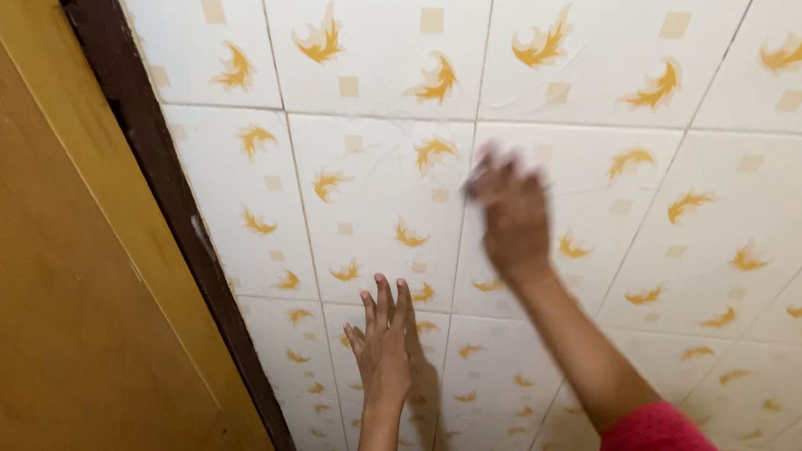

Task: The person scrubs a tiled wall with a small abrasive pad held in the right hand while the left hand rests on the tiles for support. The scrubbing motion is repetitive and covers multiple tiles in a vertical and horizontal pattern.

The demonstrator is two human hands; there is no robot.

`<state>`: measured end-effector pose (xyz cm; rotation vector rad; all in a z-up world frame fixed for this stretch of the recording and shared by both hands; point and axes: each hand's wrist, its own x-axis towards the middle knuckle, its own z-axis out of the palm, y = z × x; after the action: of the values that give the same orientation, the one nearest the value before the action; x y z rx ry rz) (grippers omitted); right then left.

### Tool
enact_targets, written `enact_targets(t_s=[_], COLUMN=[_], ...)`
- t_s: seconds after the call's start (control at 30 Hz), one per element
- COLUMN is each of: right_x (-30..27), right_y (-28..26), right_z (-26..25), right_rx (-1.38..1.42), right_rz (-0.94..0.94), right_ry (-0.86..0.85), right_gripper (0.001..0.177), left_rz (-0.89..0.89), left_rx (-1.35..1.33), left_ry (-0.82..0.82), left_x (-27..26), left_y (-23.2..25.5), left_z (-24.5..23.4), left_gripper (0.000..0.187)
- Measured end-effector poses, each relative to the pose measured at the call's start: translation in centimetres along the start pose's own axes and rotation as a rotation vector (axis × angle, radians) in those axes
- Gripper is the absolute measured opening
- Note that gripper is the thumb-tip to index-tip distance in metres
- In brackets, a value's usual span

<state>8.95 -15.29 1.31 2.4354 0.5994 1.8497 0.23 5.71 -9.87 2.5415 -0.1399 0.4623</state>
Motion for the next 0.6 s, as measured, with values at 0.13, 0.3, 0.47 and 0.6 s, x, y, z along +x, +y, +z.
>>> enact_targets(t_s=[0.13, 0.3, 0.47, 0.6], right_x=[-9.1, -8.7, 3.8, 3.7], right_y=[-5.2, -0.8, 4.0, -3.0], right_z=[-2.5, -5.1, -3.4, 0.4], right_rx=[-0.186, -0.036, 0.181, 0.166], right_rz=[-0.454, -0.250, 0.195, -0.089], right_ry=[-0.486, -0.345, 0.149, -0.043], right_gripper=[0.062, 0.049, 0.045, 0.056], left_rz=[0.045, -0.031, -0.019, -0.019], left_rx=[0.102, 0.053, 0.127, 0.114], left_ry=[0.047, -0.075, -0.039, -0.018], left_x=[-0.8, -0.8, 0.1, 0.3], left_y=[-0.1, -2.3, -4.3, -4.4], left_z=[-0.9, -4.2, -4.2, -3.5], left_gripper=[0.111, 0.117, 0.113, 0.110])
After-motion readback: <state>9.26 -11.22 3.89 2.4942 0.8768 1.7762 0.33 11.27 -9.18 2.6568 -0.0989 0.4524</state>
